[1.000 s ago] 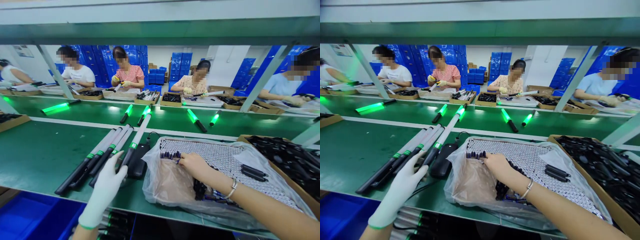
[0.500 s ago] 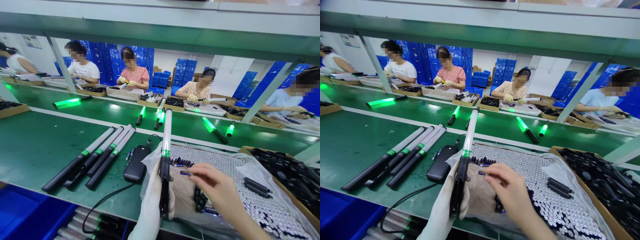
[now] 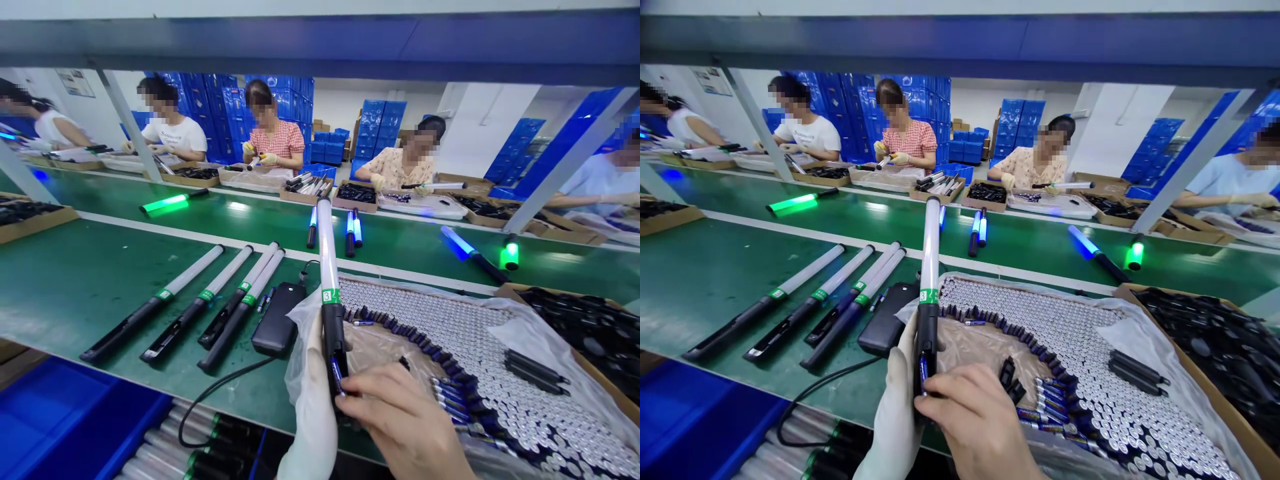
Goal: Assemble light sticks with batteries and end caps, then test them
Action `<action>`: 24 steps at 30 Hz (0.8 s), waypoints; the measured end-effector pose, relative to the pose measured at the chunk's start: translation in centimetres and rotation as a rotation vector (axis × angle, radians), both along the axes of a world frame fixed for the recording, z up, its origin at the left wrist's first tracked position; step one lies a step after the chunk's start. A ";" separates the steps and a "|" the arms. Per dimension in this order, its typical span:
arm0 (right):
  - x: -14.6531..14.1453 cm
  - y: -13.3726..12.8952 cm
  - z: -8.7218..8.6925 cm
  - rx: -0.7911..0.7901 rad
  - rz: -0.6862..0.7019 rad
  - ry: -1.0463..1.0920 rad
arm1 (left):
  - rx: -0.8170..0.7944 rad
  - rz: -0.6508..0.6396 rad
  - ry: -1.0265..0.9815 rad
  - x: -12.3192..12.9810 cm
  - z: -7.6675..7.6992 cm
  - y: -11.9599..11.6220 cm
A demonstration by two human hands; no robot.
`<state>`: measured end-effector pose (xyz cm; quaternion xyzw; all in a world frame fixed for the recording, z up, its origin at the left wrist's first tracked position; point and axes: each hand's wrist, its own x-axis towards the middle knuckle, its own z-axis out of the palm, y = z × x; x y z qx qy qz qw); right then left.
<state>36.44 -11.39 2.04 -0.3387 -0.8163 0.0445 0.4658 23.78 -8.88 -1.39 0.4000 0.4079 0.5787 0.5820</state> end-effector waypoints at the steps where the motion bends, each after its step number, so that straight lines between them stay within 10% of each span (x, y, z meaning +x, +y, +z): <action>1: -0.2 0.0 0.0 -0.058 -0.019 0.035 | -0.006 -0.011 0.022 0.1 0.1 -0.1; 10: 0.7 1.4 0.7 -0.701 -0.243 0.146 | -0.062 -0.231 0.268 -1.8 0.3 -0.5; 14: 3.2 5.9 -0.1 -0.704 -0.324 -0.206 | -0.147 -0.385 0.134 -1.8 1.1 -0.1; 18: 3.3 9.6 -2.7 -0.648 -0.344 -0.584 | -0.046 -0.271 0.304 -1.8 1.6 0.1; 24: 2.9 8.8 -2.6 -0.617 -0.352 -0.624 | 0.013 -0.259 0.286 -2.3 1.1 -0.1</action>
